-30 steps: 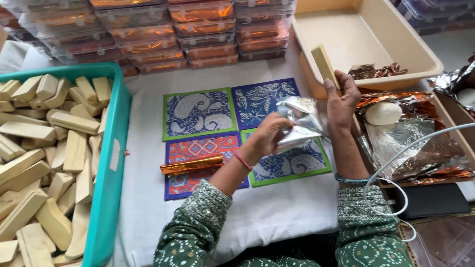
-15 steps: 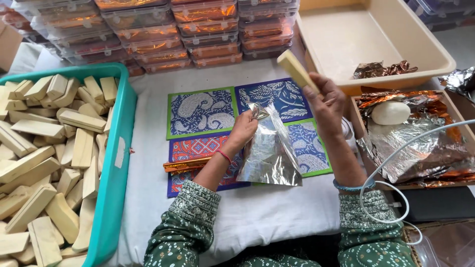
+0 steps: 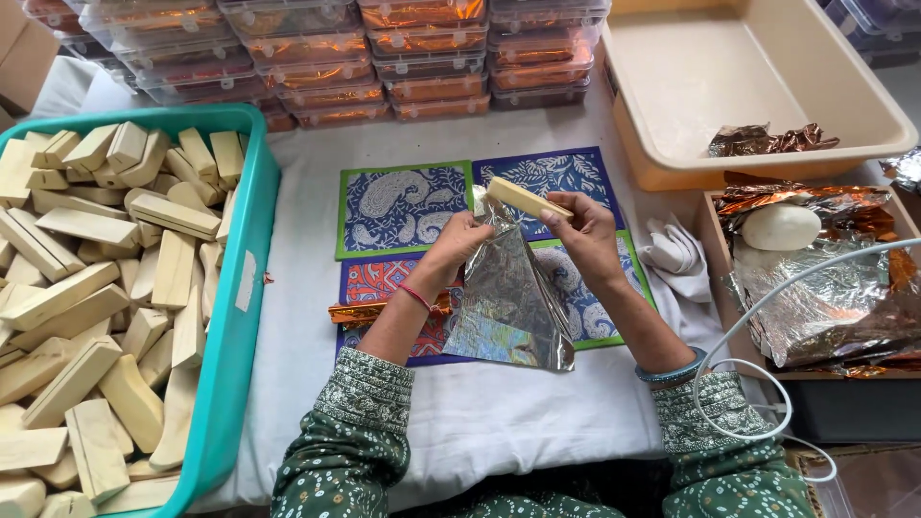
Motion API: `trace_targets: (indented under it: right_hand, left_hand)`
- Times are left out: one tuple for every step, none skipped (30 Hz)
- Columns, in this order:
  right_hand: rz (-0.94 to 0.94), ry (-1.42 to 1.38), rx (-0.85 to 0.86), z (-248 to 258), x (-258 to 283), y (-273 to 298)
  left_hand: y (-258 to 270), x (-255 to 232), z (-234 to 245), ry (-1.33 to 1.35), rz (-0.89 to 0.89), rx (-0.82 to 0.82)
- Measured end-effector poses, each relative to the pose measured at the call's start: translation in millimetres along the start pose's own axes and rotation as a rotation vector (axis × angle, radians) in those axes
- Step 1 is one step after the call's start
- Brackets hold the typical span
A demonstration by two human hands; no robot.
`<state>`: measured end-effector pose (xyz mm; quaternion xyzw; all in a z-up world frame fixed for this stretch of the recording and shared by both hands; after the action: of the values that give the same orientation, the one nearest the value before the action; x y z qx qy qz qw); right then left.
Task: The person opens a plastic container and places two copper-wrapped wooden blocks inside, then closes it and stacks it. They then pick up unwrapped wooden blocks from a bin, wipe them with a white cloth, and wrap them in copper foil before placing them on the table.
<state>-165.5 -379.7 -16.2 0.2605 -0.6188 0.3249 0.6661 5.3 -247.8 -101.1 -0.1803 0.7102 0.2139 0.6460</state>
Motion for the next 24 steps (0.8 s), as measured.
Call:
trace_targets:
  right_hand:
    - [0.000,0.001,0.002,1.5,0.6,-0.6]
    - [0.013,0.068,-0.033,4.6,1.9,-1.2]
    - [0.025,0.134,-0.068,7.7,2.7,-1.1]
    - [0.023,0.135,-0.067,12.7,5.0,-2.5]
    - [0.070,0.360,-0.132,18.8,10.1,-3.1]
    - [0.117,0.585,-0.196,24.4,15.4,-3.5]
    - [0.115,0.585,-0.197,30.9,15.2,-5.1]
    - [0.127,0.699,-0.236,37.9,16.4,-6.2]
    - [0.142,0.813,-0.277,45.2,18.8,-8.4]
    - [0.142,0.814,-0.279,52.3,15.9,-11.5]
    - [0.048,0.939,-0.241,58.1,8.0,-15.8]
    - [-0.049,1.063,-0.201,64.4,-0.1,-19.5]
    - [-0.046,1.064,-0.200,64.5,-0.3,-19.6]
    - [-0.048,1.164,-0.189,64.0,-1.1,-19.8]
    - [-0.054,1.262,-0.178,63.2,-2.9,-18.9]
    - [-0.054,1.261,-0.177,56.2,4.1,-14.2]
    - [-0.021,1.222,-0.181,49.6,13.6,-10.6]
    - [0.012,1.183,-0.185,43.1,23.0,-6.9]
    - [0.012,1.183,-0.183,42.9,19.9,-7.1]
    - [0.110,1.170,-0.195,40.7,20.9,-6.5]
    - [0.209,1.155,-0.207,38.3,21.9,-5.7]
    - [0.208,1.155,-0.206,39.4,16.9,-8.3]
    - [0.140,1.190,-0.174,40.9,8.4,-11.5]
    - [0.072,1.224,-0.142,42.7,-0.1,-14.3]
  left_hand:
    - [-1.2,5.1,2.0,0.002,0.000,-0.001]
    - [-2.8,9.0,3.6,0.027,-0.026,0.000]
    - [-3.8,13.4,5.0,0.053,-0.050,0.002]
    - [1.1,3.6,1.9,0.054,-0.049,0.001]
    - [5.9,-6.8,-1.4,0.105,-0.056,0.004]
    - [10.8,-17.2,-4.9,0.156,-0.063,0.007]
    - [10.9,-18.3,-5.5,0.156,-0.061,0.008]
    - [11.1,-18.2,-5.0,0.151,-0.032,-0.017]
    - [9.9,-19.4,-4.4,0.144,-0.005,-0.042]
    - [8.9,-21.7,-5.6,0.144,-0.006,-0.039]
    - [8.7,-22.6,-5.4,0.145,0.017,-0.062]
    - [8.8,-23.4,-5.2,0.146,0.040,-0.085]
    - [8.6,-24.8,-5.6,0.147,0.038,-0.088]
    - [8.4,-25.8,-6.1,0.157,0.042,-0.088]
    - [9.1,-26.1,-6.6,0.166,0.048,-0.087]
    - [5.6,-15.9,-4.5,0.166,0.049,-0.088]
    - [0.0,-7.9,-2.7,0.132,0.030,-0.083]
    - [-5.7,0.1,-1.0,0.097,0.011,-0.078]
    - [-4.6,-0.9,-1.6,0.098,0.012,-0.078]
    - [-3.6,-2.7,-0.5,0.017,-0.005,-0.100]
    - [-2.7,-5.0,0.9,-0.064,-0.022,-0.121]
    - [-3.7,-4.3,2.0,-0.064,-0.021,-0.122]
    - [-4.4,-4.9,4.8,-0.188,-0.036,-0.147]
    - [-4.9,-5.7,7.2,-0.313,-0.052,-0.171]
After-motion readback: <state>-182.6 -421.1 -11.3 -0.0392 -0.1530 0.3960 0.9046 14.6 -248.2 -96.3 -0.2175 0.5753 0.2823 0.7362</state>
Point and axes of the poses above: each hand's wrist, its own y-axis away from the middle knuckle, its own z-axis out of the back of the hand, x = y × z, the point moved 5 cm from there along -y, towards the middle knuckle, and after that the axes turned 7 degrees about -z, right-handed, at the moved point
